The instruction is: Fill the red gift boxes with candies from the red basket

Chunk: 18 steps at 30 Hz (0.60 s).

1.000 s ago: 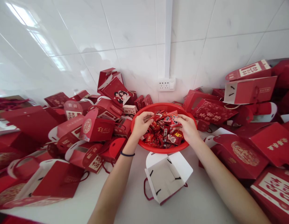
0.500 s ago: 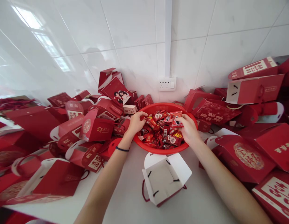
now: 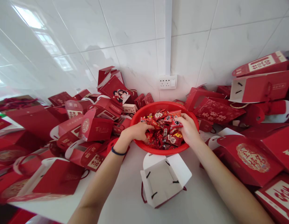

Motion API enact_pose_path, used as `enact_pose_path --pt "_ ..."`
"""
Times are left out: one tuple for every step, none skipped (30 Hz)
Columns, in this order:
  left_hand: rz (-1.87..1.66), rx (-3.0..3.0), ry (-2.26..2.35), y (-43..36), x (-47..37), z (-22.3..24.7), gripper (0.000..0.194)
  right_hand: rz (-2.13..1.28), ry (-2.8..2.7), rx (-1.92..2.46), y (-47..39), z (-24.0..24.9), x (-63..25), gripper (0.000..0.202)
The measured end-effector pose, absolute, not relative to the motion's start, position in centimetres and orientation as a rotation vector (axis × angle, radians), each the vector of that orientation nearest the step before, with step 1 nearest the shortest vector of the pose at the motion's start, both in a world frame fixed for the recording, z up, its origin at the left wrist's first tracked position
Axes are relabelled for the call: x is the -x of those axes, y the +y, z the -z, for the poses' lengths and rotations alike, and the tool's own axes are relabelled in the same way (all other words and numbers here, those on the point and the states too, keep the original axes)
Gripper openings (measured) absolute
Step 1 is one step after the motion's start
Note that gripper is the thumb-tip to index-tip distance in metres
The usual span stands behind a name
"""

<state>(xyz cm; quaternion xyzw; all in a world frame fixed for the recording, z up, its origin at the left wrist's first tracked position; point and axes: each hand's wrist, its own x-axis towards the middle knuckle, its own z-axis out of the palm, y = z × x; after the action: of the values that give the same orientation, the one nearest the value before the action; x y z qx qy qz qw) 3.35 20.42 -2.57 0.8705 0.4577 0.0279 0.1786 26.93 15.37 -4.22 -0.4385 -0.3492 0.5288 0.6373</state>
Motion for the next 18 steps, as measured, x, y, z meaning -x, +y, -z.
enact_pose_path --pt "-0.096 -2.466 1.329 20.7 -3.6 3.0 0.069 -1.209 -0.803 1.000 15.4 4.3 -26.9 0.024" --pt "-0.125 -2.468 1.346 21.0 -3.8 3.4 0.065 -1.211 -0.808 0.999 15.4 4.3 -27.0 0.024" --pt "-0.168 -2.469 1.348 21.5 -4.0 3.7 0.056 -1.213 -0.811 0.997 15.3 4.3 -26.9 0.024" --pt "-0.220 -2.468 1.339 21.9 -4.1 4.1 0.044 -1.215 -0.812 0.994 15.3 4.3 -26.9 0.024" --pt "-0.269 -2.465 1.322 22.3 -4.2 4.3 0.032 -1.217 -0.813 0.992 15.3 4.3 -26.9 0.024" --pt "-0.321 -2.460 1.312 22.8 -4.2 4.5 0.022 -1.219 -0.813 0.990 15.2 4.3 -26.9 0.024" --pt "-0.372 -2.453 1.312 23.2 -4.1 4.6 0.014 -1.221 -0.813 0.988 15.2 4.2 -26.8 0.024" --pt "-0.422 -2.447 1.328 23.6 -4.0 4.7 0.010 -1.222 -0.812 0.987 15.1 4.2 -26.8 0.023" --pt "-0.471 -2.441 1.350 23.9 -3.9 4.8 0.009 -1.223 -0.812 0.985 15.1 4.1 -26.8 0.023" --pt "-0.515 -2.437 1.372 24.2 -3.8 4.8 0.010 -1.223 -0.812 0.984 15.0 4.1 -26.7 0.023" --pt "-0.556 -2.432 1.392 24.4 -3.7 4.8 0.012 -1.223 -0.812 0.982 15.0 4.0 -26.7 0.023" --pt "-0.585 -2.428 1.406 24.6 -3.6 4.8 0.015 -1.223 -0.811 0.981 14.9 4.0 -26.7 0.023" --pt "-0.596 -2.424 1.413 24.7 -3.6 4.8 0.016 -1.224 -0.810 0.980 14.9 4.0 -26.7 0.023" --pt "-0.602 -2.419 1.415 24.7 -3.6 4.8 0.016 -1.225 -0.808 0.981 14.9 4.0 -26.7 0.023" --pt "-0.603 -2.415 1.414 24.7 -3.6 4.7 0.016 -1.225 -0.805 0.983 14.9 4.0 -26.7 0.023" --pt "-0.602 -2.411 1.412 24.6 -3.6 4.7 0.015 -1.226 -0.802 0.985 14.9 4.0 -26.7 0.023" --pt "-0.605 -2.406 1.410 24.5 -3.7 4.6 0.014 -1.226 -0.799 0.988 14.9 4.0 -26.7 0.023" --pt "-0.608 -2.405 1.409 24.4 -3.7 4.5 0.014 -1.227 -0.797 0.989 15.0 4.0 -26.7 0.023"
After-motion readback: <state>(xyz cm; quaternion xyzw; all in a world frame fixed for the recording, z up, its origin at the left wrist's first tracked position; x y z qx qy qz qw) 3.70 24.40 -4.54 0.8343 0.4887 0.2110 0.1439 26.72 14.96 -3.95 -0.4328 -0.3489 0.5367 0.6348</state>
